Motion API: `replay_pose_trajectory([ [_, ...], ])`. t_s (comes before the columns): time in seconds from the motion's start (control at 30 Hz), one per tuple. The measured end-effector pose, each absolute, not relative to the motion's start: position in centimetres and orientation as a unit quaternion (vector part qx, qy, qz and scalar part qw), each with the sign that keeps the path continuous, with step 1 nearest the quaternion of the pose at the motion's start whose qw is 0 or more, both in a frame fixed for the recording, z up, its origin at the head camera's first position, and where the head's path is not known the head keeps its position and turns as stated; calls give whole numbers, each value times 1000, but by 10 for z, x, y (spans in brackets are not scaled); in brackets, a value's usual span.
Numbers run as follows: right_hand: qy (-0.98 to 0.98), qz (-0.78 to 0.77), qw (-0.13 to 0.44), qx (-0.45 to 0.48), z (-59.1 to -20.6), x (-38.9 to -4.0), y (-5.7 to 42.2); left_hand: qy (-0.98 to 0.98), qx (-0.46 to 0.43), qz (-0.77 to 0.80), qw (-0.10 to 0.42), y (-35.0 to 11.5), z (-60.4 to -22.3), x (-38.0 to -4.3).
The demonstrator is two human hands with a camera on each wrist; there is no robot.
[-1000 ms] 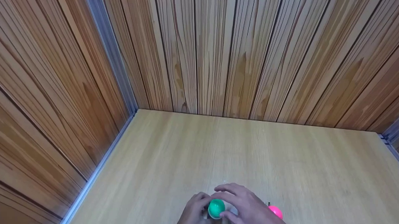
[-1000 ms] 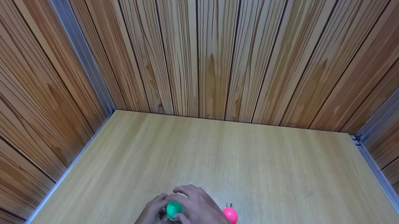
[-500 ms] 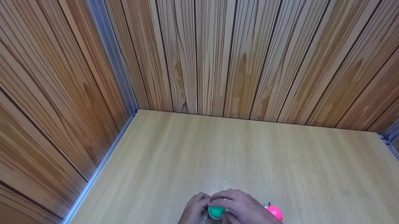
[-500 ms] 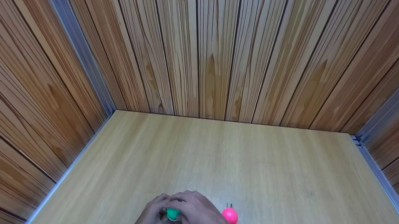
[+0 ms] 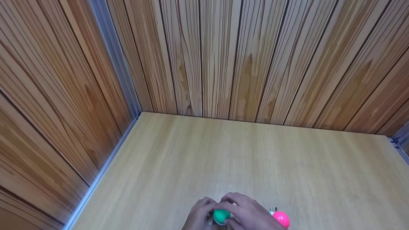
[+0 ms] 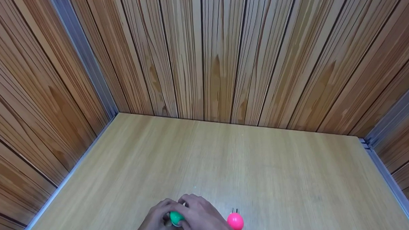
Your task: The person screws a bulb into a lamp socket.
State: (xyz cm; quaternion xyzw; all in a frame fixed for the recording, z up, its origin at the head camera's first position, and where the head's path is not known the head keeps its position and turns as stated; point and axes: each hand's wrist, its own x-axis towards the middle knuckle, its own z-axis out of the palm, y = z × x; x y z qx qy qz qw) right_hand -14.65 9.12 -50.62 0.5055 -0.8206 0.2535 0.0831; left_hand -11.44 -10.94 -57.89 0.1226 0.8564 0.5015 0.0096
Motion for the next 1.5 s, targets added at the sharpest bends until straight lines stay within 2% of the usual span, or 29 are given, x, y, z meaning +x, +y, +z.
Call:
replay_pose_trajectory([
  [0.07,-825,248,90,500,-507,-146,90,860,116,496,14,-109,-578,-115],
  [0.33,-833,199,181,483,-511,-145,83,872,108,477,30,-110,-575,-117],
  [0.57,-848,173,201,460,-513,-142,81,880,103,463,29,-110,-575,-117],
  [0.7,-858,160,194,448,-512,-141,81,877,120,464,13,-110,-575,-117],
  [0.93,-868,182,146,438,-508,-141,83,877,133,462,-5,-110,-576,-117],
  [1.17,-828,243,177,474,-502,-148,92,873,159,457,-55,-109,-579,-116],
  [1.27,-812,262,166,495,-501,-150,94,870,163,460,-67,-109,-579,-115],
  [1.4,-797,269,135,523,-504,-151,93,865,159,473,-56,-109,-580,-114],
  [1.5,-780,272,124,550,-506,-152,93,857,148,494,-25,-109,-580,-115],
])
